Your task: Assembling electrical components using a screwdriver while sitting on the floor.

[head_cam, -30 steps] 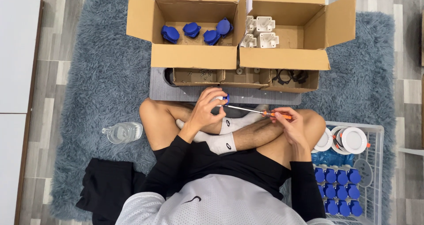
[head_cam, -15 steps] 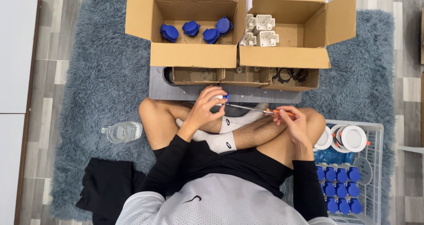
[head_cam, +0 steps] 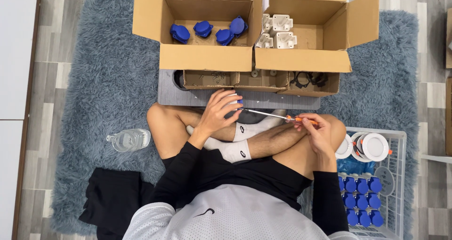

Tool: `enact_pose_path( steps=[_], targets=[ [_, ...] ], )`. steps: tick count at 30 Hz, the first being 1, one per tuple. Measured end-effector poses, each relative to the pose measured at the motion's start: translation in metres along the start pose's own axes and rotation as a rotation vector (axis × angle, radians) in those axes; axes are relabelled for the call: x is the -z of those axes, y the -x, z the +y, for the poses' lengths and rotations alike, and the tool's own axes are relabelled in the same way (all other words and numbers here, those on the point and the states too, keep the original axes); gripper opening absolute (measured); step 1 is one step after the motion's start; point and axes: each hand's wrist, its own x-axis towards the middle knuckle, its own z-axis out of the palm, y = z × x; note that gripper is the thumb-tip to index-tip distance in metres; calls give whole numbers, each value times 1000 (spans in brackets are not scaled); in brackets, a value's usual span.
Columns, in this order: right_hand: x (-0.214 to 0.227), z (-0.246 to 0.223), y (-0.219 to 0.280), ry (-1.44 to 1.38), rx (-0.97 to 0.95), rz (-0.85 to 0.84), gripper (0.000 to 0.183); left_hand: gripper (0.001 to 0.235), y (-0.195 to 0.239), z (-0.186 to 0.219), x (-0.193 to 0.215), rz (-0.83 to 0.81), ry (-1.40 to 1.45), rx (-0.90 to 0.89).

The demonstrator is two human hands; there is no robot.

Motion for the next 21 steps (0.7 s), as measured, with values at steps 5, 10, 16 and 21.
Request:
enact_pose_path(
  steps=[5, 10, 16, 21],
  targets=[
    [0, -4, 3, -1, 9, 3, 16, 11, -2, 5, 3, 2, -14, -10],
    [-2, -10, 5, -15, 2, -2, 16, 11, -8, 10, 10, 12, -20, -29],
    [1, -9, 2, -65, 23, -17, 18, 8, -24, 12, 27, 12, -22, -26],
    [6, -2, 0, -174, 21, -16, 21, 11, -28, -12, 38, 122, -109, -39]
  ],
)
